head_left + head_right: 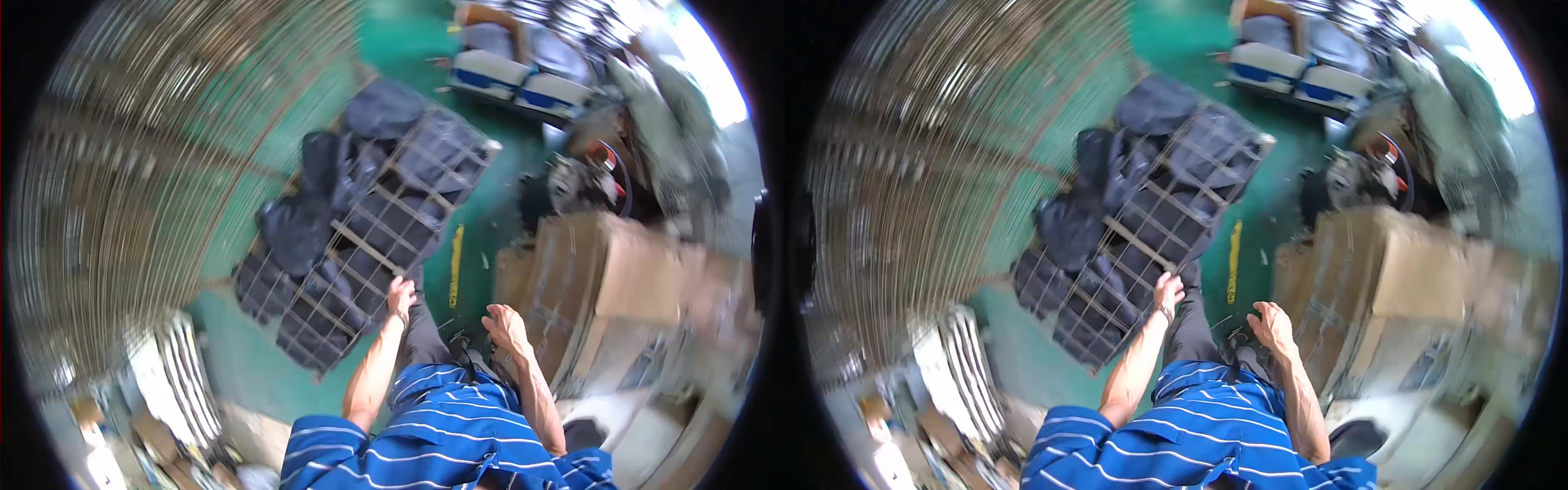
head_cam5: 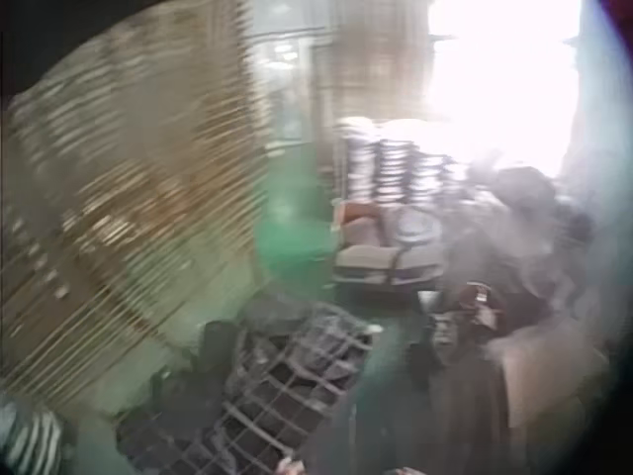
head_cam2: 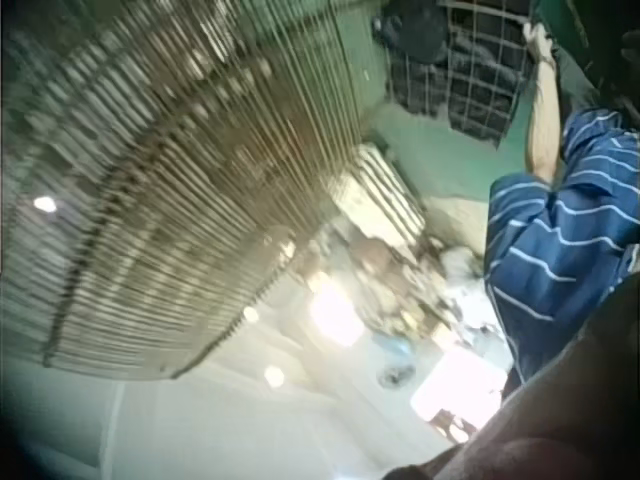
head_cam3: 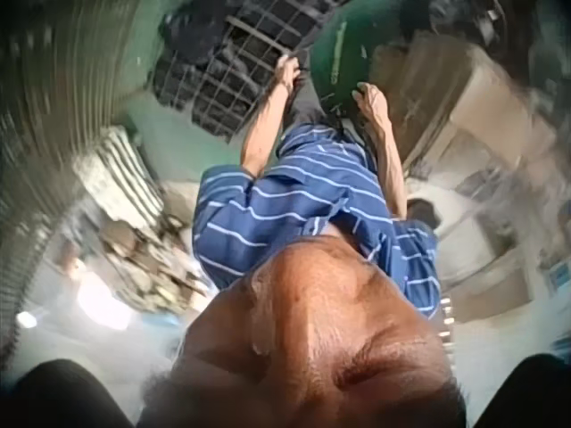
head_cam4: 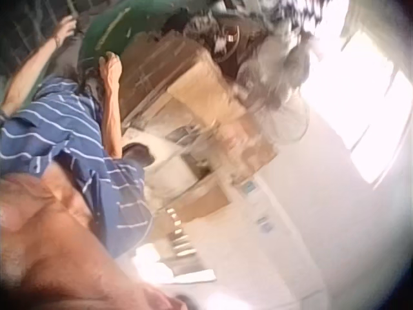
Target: Applying talcum powder to molded black components and stacking them onto a wire storage rack.
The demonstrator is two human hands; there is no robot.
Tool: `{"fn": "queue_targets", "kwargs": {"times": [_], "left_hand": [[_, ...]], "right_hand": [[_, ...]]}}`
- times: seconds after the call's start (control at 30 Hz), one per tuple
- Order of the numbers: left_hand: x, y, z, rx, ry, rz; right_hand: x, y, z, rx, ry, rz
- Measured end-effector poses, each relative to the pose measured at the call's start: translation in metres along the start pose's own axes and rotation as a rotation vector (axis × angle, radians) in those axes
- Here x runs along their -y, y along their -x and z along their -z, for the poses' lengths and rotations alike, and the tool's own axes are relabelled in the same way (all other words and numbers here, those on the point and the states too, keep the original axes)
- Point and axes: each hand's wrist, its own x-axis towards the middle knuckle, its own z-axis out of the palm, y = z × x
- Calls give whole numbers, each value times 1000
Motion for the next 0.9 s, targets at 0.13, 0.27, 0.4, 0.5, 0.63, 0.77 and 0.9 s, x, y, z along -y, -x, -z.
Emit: {"fn": "queue_targets", "kwargs": {"times": [0.13, 0.27, 0.4, 0.5, 0.63, 0.77, 0.9], "left_hand": [[33, 60, -60, 417, -165, 72], [85, 71, -75, 733, -274, 85], [86, 78, -101, 578, -729, 113], [98, 96, -124, 599, -878, 128], [92, 106, -164, 661, -1012, 120], [110, 140, -211, 745, -1089, 89], [131, 169, -237, 902, -1058, 149]], "right_hand": [[-60, 63, 28, -69, -52, -204], [-162, 139, 11, -383, -167, -231], [-224, 204, -28, -521, -433, -571], [-253, 277, -36, -766, -545, -838], [-274, 337, -59, -1084, -589, -1174], [-322, 393, -78, -1269, -538, -1426], [-365, 429, -70, -1360, -390, -1573]]}}
